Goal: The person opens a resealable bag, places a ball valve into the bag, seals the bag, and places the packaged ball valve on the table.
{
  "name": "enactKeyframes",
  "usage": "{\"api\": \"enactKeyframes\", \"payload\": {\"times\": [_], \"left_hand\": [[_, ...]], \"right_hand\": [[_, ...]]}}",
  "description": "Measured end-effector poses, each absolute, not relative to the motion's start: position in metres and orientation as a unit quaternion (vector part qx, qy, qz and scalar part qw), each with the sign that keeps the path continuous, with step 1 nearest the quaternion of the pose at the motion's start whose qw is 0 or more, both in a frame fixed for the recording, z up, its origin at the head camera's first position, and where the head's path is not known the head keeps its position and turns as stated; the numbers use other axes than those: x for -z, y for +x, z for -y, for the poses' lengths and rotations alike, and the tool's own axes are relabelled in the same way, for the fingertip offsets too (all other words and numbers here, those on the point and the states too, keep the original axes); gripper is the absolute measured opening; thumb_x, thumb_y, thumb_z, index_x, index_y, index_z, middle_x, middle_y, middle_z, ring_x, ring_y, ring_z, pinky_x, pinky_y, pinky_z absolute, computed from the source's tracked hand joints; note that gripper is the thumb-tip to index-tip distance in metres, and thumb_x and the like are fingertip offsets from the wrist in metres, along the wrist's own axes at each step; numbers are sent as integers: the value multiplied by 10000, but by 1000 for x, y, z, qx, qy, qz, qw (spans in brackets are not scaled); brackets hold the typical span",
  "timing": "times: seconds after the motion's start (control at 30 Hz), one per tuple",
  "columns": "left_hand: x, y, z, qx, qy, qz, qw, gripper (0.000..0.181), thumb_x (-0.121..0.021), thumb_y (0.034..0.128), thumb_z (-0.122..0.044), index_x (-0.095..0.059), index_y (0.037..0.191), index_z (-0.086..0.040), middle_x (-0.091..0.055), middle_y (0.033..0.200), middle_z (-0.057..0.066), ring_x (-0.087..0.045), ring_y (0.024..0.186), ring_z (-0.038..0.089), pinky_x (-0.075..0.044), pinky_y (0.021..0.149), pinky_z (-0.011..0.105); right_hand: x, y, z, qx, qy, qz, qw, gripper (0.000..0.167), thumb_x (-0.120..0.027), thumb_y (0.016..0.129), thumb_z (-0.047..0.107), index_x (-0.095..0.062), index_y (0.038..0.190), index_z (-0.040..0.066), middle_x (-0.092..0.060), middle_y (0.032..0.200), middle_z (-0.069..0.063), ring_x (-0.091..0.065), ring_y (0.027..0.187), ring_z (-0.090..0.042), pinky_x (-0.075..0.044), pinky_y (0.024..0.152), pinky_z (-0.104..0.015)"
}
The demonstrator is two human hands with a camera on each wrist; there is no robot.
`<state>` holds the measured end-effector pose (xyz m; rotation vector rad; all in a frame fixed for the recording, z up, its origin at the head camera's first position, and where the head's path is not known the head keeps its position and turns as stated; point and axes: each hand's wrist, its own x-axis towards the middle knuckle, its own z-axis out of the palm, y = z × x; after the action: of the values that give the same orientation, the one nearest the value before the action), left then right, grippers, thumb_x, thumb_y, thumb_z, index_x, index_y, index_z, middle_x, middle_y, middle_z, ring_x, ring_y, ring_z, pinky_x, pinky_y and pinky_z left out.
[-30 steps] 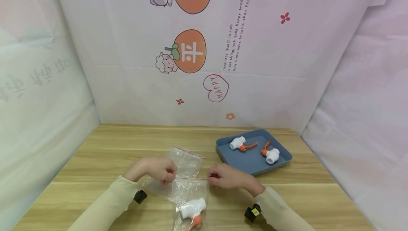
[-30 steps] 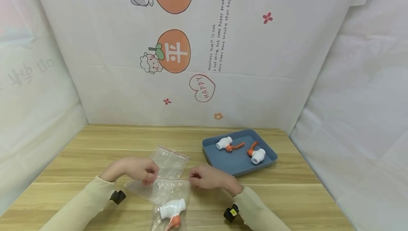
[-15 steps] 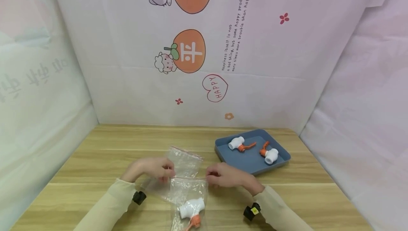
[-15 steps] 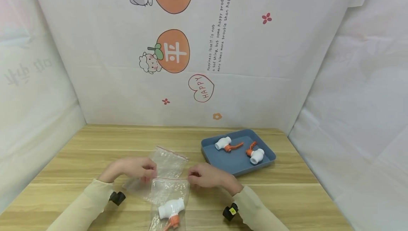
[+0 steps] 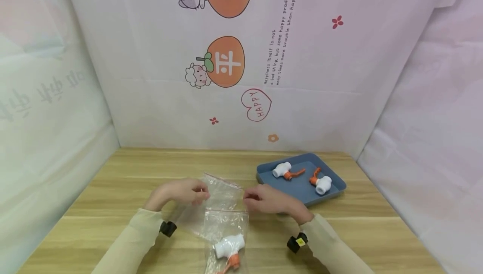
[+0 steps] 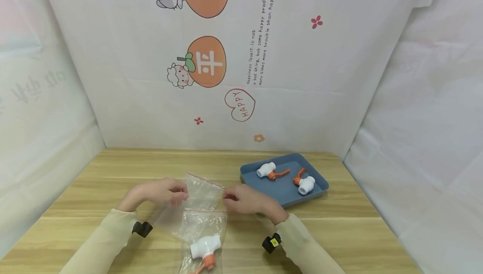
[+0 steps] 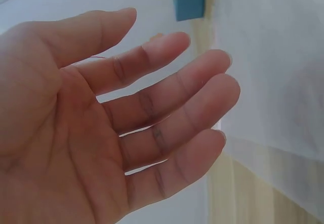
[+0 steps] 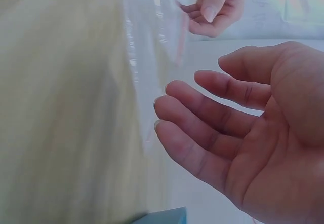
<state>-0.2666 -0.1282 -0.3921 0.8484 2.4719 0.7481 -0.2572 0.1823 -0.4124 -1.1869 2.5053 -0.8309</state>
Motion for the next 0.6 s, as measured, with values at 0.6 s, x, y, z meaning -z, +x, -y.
{"api": "enactKeyframes", "payload": {"times": [0.6], "left_hand": [[398,-293,110,-335,309,-875,165,234,-527,1019,-242,-650,1029,-43,-686,910,125,-663,811,230,-533,681,319]], "right_hand": [[392,-275,-154,320,-380,-865,70,199,-504,1007,164,-656,900,92,-615,749,5,-505,595,-45,-453,553,-222]]}}
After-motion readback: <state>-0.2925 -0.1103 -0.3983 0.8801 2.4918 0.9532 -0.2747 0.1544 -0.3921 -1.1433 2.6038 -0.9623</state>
